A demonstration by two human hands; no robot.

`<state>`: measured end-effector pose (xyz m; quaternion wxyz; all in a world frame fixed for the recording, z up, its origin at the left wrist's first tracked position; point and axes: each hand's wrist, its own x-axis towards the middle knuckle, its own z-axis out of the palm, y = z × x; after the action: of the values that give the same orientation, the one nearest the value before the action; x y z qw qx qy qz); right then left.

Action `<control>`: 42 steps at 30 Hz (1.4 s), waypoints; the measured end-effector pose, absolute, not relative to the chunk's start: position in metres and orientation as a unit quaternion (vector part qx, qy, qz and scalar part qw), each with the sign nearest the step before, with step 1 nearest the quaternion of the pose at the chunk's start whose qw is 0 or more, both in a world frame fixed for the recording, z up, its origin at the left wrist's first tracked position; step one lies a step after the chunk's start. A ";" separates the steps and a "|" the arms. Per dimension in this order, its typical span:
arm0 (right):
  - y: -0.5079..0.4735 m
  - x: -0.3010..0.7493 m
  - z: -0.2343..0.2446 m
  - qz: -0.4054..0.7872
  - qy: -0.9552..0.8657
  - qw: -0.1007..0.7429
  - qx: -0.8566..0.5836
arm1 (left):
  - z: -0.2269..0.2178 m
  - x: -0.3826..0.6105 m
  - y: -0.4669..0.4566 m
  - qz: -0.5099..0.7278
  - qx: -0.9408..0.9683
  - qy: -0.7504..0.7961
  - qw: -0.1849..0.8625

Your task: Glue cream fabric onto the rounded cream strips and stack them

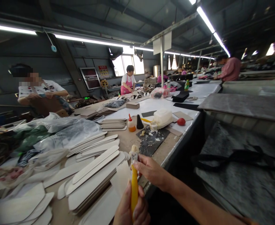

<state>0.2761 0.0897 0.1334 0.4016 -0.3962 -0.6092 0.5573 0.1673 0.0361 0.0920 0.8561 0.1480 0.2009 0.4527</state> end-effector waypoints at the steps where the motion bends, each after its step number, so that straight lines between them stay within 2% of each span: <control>1: 0.088 0.274 0.134 0.561 -0.598 0.413 -0.397 | 0.090 0.169 0.036 0.457 0.152 0.224 0.847; 6: 0.091 0.282 0.137 0.579 -0.523 0.481 -0.400 | 0.070 0.172 0.040 0.473 0.183 0.394 0.766; 9: 0.102 0.299 0.132 0.569 -0.481 0.511 -0.429 | 0.057 0.168 0.044 0.488 0.170 0.438 0.736; 16: 0.110 0.328 0.104 0.579 -0.433 0.496 -0.482 | 0.041 0.167 0.053 0.526 0.174 0.492 0.672; 24: 0.097 0.331 0.097 0.549 -0.458 0.489 -0.500 | 0.069 0.173 0.048 0.479 0.174 0.488 0.709; 32: 0.068 0.326 0.100 0.549 -0.512 0.428 -0.504 | 0.091 0.177 0.043 0.495 0.233 0.485 0.682; 39: 0.038 0.317 0.104 0.423 -0.666 0.352 -0.503 | 0.106 0.178 0.035 0.509 0.229 0.484 0.674; 42: 0.028 0.315 0.107 0.407 -0.694 0.336 -0.490 | 0.109 0.174 0.029 0.516 0.232 0.484 0.668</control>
<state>0.3153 0.0282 0.1070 0.3356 -0.4902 -0.6940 0.4067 0.1738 0.0288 0.1086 0.6681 0.2317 0.4838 0.5156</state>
